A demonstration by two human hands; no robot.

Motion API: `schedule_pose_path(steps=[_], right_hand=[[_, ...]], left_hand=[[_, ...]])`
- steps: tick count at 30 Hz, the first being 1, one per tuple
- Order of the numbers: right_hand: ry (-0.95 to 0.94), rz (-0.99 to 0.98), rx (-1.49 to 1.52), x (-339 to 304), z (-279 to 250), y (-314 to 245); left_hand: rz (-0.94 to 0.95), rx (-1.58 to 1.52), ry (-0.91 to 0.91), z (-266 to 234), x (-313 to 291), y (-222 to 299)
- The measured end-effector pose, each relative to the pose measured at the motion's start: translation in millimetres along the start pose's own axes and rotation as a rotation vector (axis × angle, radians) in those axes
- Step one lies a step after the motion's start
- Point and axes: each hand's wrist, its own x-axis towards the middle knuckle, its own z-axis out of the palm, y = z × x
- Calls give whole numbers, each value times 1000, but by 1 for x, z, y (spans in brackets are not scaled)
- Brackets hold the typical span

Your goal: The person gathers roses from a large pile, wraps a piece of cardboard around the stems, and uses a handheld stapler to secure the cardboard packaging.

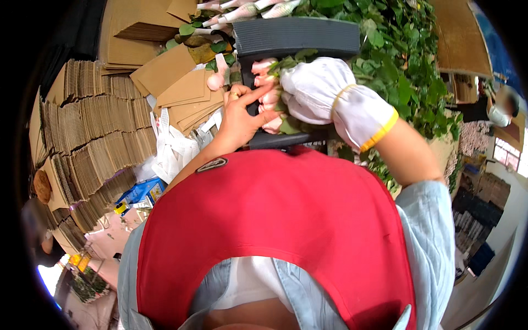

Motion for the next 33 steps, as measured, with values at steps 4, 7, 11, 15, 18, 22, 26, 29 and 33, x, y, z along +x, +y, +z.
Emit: schedule_pose_path(steps=[4,7,11,15,18,22,26,29,33], right_hand=[[133,138,-47,8,-1,3],[-6,182,-172,9,7,0],[49,123,-306,6,22,9],[62,107,-283,5,19,11],[-156,215,-226,12,-22,-14],[324,-317,165,42,-68,-66],[15,-392,18,173,-12,-75],[111,25,-114,233,37,-104],[493,-97,-208,254,100,-91]], left_hand=[[54,-31,13,-1,3,-3],[40,-16,20,-1,2,-5],[73,12,24,-2,5,-4],[61,9,-8,-5,7,-3],[87,52,55,-4,6,-8],[57,-133,139,-3,11,5],[38,41,19,-1,6,-5],[21,112,-36,-4,8,4],[142,-91,48,15,16,-17]])
